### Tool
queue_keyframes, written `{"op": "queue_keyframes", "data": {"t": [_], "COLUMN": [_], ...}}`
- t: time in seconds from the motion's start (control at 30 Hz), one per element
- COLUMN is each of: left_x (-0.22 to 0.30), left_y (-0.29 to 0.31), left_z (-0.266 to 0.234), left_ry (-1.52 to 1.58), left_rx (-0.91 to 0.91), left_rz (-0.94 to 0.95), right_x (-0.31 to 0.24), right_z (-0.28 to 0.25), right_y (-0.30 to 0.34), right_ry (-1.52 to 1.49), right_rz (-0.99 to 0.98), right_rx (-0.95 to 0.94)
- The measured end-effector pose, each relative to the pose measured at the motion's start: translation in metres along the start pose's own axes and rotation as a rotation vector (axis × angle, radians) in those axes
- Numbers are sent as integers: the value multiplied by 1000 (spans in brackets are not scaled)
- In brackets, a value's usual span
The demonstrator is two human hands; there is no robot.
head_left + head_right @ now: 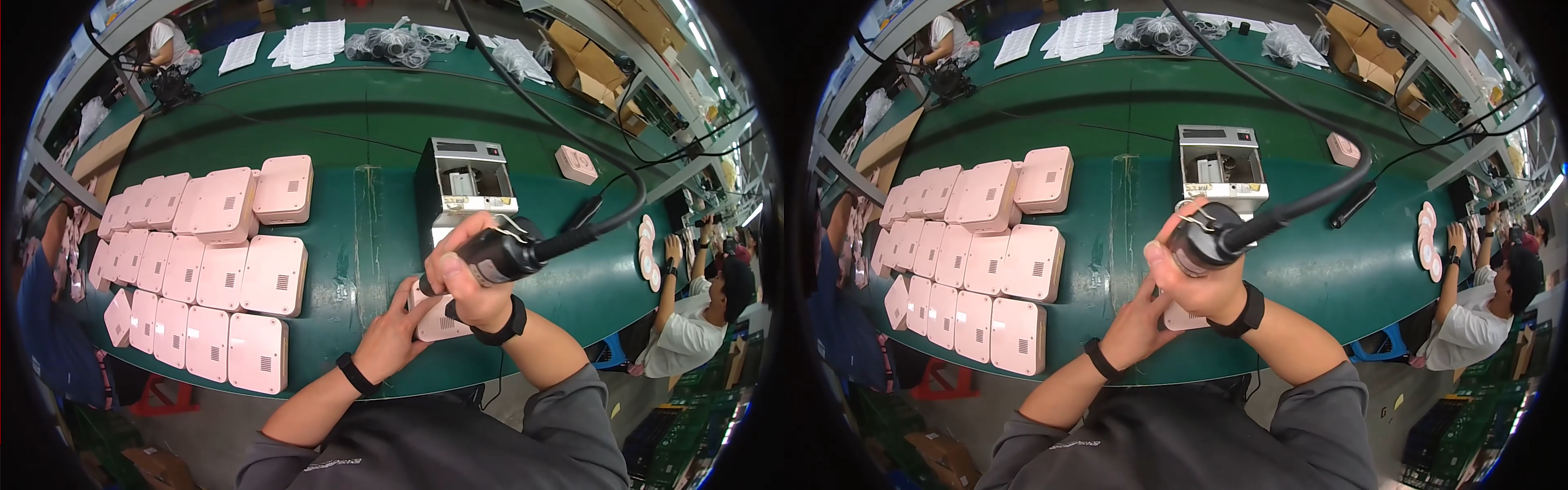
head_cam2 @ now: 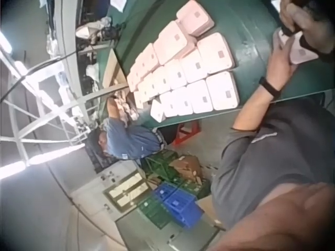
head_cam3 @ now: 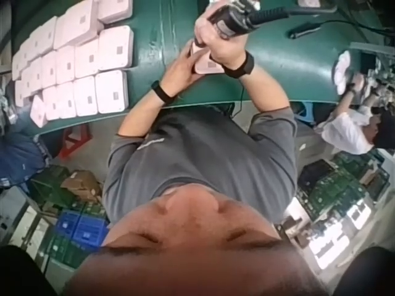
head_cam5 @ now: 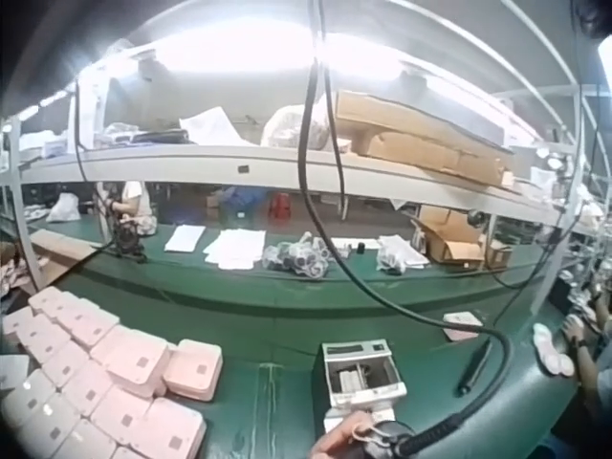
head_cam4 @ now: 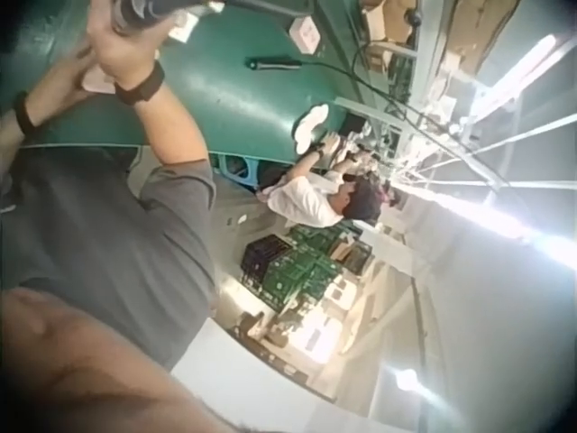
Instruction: Use an electric screwdriver to secure components inside plastic electronics housings on a factory assembly line.
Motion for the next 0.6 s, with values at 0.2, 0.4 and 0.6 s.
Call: {"op": "queue_keyframes", "data": {"t": [0.2, 0.4, 0.6], "left_x": [-3, -13, -16], "left_y": [11, 36, 33], "left_z": [-9, -32, -36], "left_ry": [-24, -55, -57], "left_rx": [27, 116, 139], "left_rz": [1, -53, -75], "right_x": [-18, -47, -33], "right_z": [-24, -89, -104], "right_y": [-4, 7, -1], "right_ry": [-156, 18, 75], "right_rz": [6, -100, -116], "right_rx": [192, 291, 343]}}
Point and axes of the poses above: each hand's wrist, its own y-axis away from the middle knuckle, its own z-axis out of the palm, x = y × z, the point moved 9 cm from there along -y, towards the middle knuckle, and after that the axes turned 11 degrees about -x, right-handed, at the moved point
